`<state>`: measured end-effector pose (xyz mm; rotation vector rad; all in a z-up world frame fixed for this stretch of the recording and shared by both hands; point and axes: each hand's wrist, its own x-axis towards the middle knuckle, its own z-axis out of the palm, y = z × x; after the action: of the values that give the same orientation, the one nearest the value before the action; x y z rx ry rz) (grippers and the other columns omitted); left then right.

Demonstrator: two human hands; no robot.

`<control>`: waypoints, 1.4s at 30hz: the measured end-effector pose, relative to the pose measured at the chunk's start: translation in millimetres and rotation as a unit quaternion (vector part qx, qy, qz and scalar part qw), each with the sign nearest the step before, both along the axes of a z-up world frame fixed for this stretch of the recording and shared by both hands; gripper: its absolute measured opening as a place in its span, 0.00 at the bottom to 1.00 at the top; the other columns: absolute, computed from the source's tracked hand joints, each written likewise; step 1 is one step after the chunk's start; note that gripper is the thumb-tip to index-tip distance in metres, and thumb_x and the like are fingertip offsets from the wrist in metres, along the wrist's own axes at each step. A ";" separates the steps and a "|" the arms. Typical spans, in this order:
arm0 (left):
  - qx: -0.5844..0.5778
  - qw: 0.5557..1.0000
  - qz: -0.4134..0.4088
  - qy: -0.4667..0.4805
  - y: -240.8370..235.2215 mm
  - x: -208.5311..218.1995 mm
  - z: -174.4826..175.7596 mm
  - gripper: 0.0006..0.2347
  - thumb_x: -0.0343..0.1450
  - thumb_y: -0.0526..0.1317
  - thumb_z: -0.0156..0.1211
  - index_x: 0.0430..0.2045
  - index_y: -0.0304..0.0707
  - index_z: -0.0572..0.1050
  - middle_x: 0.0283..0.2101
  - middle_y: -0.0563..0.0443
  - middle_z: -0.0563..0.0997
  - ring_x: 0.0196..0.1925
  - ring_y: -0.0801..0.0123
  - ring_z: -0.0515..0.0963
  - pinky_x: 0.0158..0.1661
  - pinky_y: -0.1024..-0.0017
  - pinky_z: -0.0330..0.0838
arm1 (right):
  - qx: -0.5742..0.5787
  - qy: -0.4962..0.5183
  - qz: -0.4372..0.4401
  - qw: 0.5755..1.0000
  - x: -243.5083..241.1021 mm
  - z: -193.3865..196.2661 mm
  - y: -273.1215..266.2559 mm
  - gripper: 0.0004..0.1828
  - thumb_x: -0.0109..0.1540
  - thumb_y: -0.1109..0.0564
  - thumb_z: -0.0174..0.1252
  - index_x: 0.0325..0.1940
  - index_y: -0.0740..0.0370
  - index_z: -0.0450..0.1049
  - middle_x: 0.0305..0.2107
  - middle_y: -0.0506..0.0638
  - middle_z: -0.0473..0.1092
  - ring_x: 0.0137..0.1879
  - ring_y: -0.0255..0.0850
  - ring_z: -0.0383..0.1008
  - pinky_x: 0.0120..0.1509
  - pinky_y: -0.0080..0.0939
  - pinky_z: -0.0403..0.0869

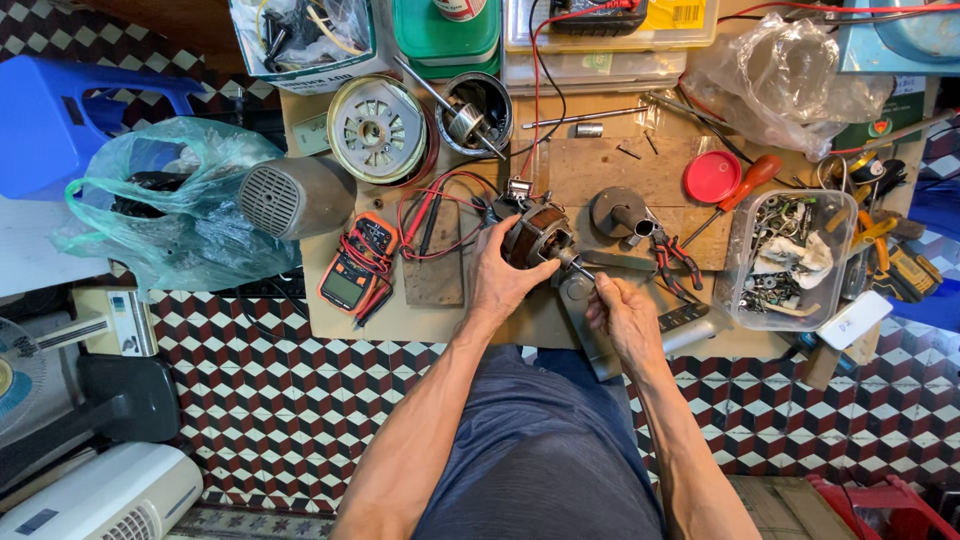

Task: The person cleans a motor shaft with a cloth, then assembles the motor by inserting the shaft into the stator and tightening screws. They connect wires to a multimeter and use a power drill to rotate the shaft for testing.

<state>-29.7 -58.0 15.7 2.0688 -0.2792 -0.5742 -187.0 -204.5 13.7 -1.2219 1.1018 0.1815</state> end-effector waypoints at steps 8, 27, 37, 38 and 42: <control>0.001 1.000 0.007 0.003 -3.2 -3.8 0.0 0.35 0.55 0.48 0.79 0.56 0.37 0.72 0.54 0.42 0.75 0.57 0.55 0.77 0.55 0.62 0.74 | 0.004 0.003 -0.010 1.000 3.1 -3.1 0.2 0.22 0.70 0.43 0.51 0.32 0.62 0.73 0.20 0.48 0.71 0.25 0.33 0.67 0.31 0.32 0.66; 0.018 0.999 0.009 -0.048 -6.5 -9.0 -3.7 0.35 0.55 0.48 0.80 0.55 0.39 0.71 0.52 0.42 0.75 0.58 0.52 0.74 0.56 0.58 0.71 | 0.038 0.003 -0.011 0.999 -2.7 -8.3 -9.2 0.21 0.70 0.43 0.52 0.33 0.62 0.73 0.20 0.48 0.72 0.24 0.33 0.68 0.28 0.31 0.64; 0.018 0.999 0.013 -0.031 -5.9 -8.5 -4.9 0.35 0.54 0.47 0.80 0.55 0.39 0.70 0.53 0.41 0.74 0.58 0.51 0.73 0.56 0.57 0.70 | 0.051 0.015 -0.008 0.999 0.6 -5.2 -9.4 0.22 0.70 0.42 0.51 0.32 0.61 0.72 0.20 0.48 0.71 0.24 0.33 0.68 0.29 0.31 0.65; 0.021 0.999 0.014 -0.027 -4.0 -9.0 -4.1 0.35 0.55 0.48 0.80 0.55 0.39 0.70 0.53 0.42 0.74 0.58 0.51 0.73 0.56 0.57 0.71 | 0.051 0.009 -0.003 0.999 1.6 -2.9 -8.9 0.22 0.70 0.42 0.51 0.33 0.62 0.72 0.20 0.48 0.71 0.24 0.33 0.68 0.29 0.31 0.65; 0.025 0.999 0.017 -0.021 -9.0 -9.3 -2.6 0.34 0.55 0.47 0.80 0.55 0.39 0.70 0.53 0.42 0.74 0.58 0.52 0.74 0.56 0.57 0.71 | 0.009 0.026 0.074 0.997 11.9 18.7 -21.2 0.25 0.70 0.40 0.48 0.37 0.65 0.76 0.22 0.49 0.74 0.26 0.35 0.73 0.30 0.34 0.69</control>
<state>-39.0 -67.0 13.1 2.1319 -0.2567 -0.5219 -175.0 -225.8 32.4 -1.2898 1.0522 0.3372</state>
